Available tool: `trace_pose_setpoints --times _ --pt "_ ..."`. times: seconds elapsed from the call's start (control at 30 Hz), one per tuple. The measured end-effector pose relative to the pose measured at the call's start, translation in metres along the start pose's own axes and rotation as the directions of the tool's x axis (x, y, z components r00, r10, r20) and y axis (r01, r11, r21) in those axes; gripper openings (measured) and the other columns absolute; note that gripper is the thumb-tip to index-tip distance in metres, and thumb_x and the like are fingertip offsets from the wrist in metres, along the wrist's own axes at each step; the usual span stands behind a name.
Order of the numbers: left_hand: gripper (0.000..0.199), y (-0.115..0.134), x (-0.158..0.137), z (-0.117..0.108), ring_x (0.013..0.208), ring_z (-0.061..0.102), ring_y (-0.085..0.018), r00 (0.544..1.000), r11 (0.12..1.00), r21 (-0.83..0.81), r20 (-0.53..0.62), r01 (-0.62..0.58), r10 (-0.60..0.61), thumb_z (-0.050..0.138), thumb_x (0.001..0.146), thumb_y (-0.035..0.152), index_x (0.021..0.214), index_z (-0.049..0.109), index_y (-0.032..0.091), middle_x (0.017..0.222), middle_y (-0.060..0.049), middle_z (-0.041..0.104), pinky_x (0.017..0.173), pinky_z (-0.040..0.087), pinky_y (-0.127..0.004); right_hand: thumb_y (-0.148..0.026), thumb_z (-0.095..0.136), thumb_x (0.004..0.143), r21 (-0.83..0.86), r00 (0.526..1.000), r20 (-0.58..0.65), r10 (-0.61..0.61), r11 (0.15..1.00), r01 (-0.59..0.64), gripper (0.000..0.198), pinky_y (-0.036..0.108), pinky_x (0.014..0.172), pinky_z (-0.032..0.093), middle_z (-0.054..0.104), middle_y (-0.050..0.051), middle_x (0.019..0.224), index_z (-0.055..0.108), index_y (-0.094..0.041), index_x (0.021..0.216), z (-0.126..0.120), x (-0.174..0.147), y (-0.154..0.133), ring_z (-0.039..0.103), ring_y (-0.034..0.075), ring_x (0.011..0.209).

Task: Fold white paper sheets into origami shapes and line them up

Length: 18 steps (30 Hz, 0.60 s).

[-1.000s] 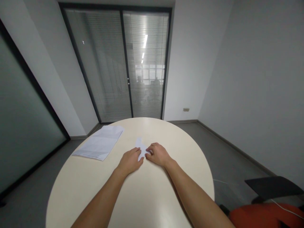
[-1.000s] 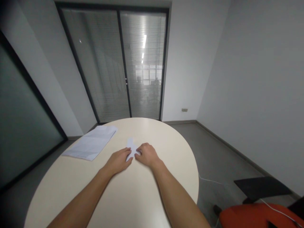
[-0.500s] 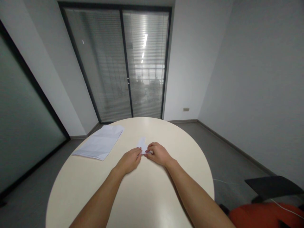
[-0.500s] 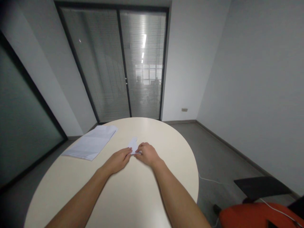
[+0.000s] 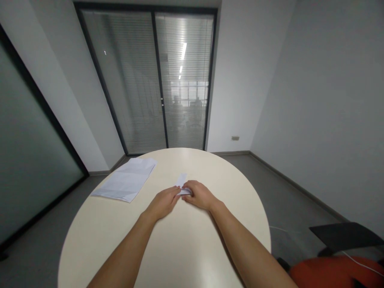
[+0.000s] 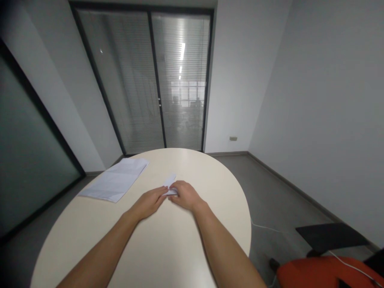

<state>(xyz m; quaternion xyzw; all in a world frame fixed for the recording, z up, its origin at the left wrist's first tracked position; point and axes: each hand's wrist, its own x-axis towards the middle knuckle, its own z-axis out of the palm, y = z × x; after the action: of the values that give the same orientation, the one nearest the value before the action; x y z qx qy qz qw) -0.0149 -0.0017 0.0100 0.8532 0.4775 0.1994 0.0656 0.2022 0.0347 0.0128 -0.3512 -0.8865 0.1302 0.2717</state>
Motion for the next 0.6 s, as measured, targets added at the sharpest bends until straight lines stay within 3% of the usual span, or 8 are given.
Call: trace_pose_setpoints --times 0.23,0.43,0.6 --pt "0.037 -0.0003 0.0004 -0.0002 0.126 0.060 -0.018 0.996 0.998 -0.015 -0.054 -0.066 0.065 0.040 0.104 0.031 0.132 0.064 0.026 0.137 -0.003 0.066 0.111 0.045 -0.034 -0.018 0.059 0.091 -0.056 0.997 0.069 0.021 0.998 -0.017 0.029 0.034 0.102 0.041 0.072 0.007 0.116 0.071 -0.021 0.117 0.0027 -0.0001 0.0061 0.062 0.022 0.114" --pt "0.029 0.0002 0.0033 -0.0055 0.103 0.067 -0.020 0.991 0.991 0.130 -0.123 -0.032 0.048 0.046 0.102 0.028 0.117 0.071 0.026 0.112 -0.004 0.075 0.092 0.052 -0.033 -0.028 0.058 0.096 -0.064 1.000 -0.016 0.008 0.998 -0.009 0.019 0.033 0.098 0.044 0.071 0.009 0.110 0.073 -0.019 0.104 0.0017 0.0000 0.0054 0.062 0.023 0.110" --pt "0.027 0.0000 0.0048 -0.0063 0.101 0.066 -0.021 0.983 0.989 0.140 -0.185 0.043 -0.016 0.047 0.102 0.026 0.115 0.070 0.023 0.110 -0.005 0.074 0.090 0.051 -0.034 -0.033 0.053 0.100 -0.064 1.000 -0.014 -0.010 0.998 0.009 0.023 0.037 0.104 0.040 0.072 0.008 0.105 0.070 -0.019 0.105 0.0000 0.0001 0.0008 0.060 0.024 0.114"
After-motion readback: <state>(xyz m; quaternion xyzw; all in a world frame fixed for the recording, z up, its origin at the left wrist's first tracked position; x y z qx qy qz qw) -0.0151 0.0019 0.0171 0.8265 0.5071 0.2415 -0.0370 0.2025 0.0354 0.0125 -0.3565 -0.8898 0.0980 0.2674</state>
